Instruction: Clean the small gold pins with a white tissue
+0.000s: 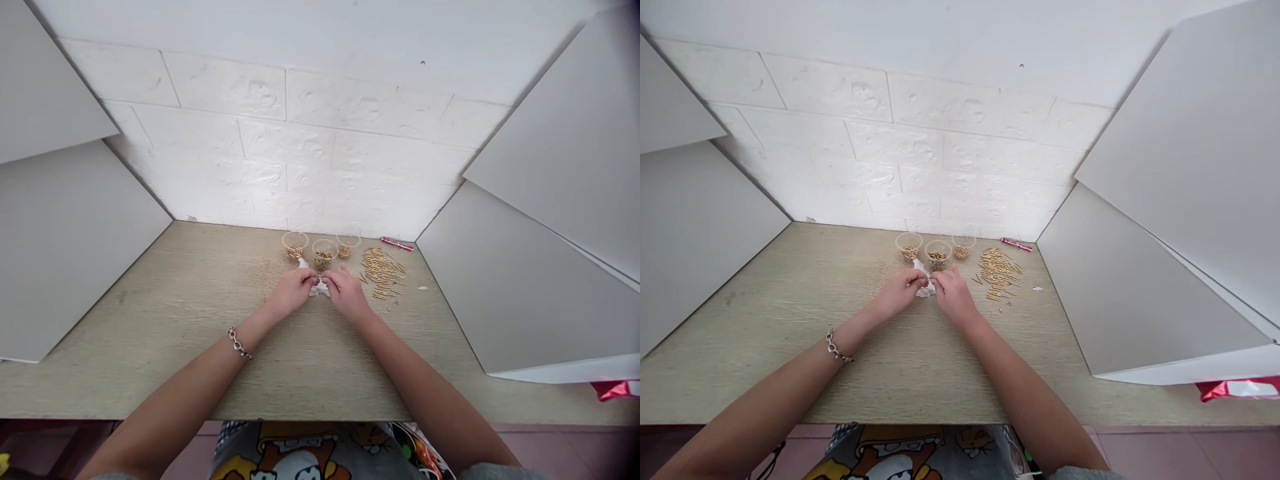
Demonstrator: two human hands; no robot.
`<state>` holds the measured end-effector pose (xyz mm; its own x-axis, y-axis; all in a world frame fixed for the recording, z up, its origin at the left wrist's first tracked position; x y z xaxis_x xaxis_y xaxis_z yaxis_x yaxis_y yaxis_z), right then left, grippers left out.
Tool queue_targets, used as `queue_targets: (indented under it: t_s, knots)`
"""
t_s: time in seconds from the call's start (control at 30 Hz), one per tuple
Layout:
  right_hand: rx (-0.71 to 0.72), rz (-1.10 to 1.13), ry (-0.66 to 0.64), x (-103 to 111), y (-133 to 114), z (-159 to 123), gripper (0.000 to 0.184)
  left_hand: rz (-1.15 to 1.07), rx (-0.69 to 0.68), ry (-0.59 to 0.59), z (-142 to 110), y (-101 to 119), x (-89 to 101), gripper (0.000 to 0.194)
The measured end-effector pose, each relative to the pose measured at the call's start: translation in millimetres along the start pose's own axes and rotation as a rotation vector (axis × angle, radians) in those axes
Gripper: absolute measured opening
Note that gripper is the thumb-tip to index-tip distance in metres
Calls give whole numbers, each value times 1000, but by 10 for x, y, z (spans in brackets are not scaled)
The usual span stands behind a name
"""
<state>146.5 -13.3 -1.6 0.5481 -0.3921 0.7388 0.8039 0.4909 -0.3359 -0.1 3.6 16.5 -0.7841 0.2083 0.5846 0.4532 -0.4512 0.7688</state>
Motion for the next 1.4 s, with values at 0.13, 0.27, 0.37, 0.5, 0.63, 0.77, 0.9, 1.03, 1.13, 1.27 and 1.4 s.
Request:
queue_targets:
  t_s: [0.13,0.27,0.37,0.5,0.63,0.77,0.9,1.03,1.13,1.27,1.4]
  knots:
    - [-31,-14,15,-14,-24,2,21,50,-15,37,-15,15,-12,21]
    - [-70,-14,14,-37,-56,-3,22,207,-165,90,-50,11,-26,20]
    - [-77,0,12,-37,-56,-2,22,254,-213,93,-54,-12,-31,19]
    - [-74,35,6,-9,-33,12,22,199,-196,88,-26,-47,-22,19]
    - [-70,53,-22,24,-8,27,22,172,-189,65,-10,-40,6,19]
    - [-70,43,-40,49,3,34,21,158,-185,55,-17,-10,32,19]
    - [-59,13,-48,69,-8,37,21,150,-187,63,-27,13,36,20]
    - [-55,-42,-56,80,-32,40,26,143,-192,78,-28,27,27,21]
    - [-70,-43,-25,95,-46,48,27,139,-195,85,-26,32,22,20]
    - [-54,32,27,121,-57,58,18,126,-185,98,-23,22,22,20]
    - [-57,61,83,131,-59,57,14,115,-178,100,-19,5,23,20]
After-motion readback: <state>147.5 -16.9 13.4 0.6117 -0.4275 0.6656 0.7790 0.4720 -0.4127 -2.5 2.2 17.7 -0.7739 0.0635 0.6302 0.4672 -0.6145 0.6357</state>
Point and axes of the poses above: each hand's wrist, its own z-axis towards the middle knuckle, its own x-axis out of the back of the hand, y = z × x, the point moved 1 cm from there along z, towards the middle knuckle, and after that the axes turned 11 degrees about -z, right-handed, at the moved point
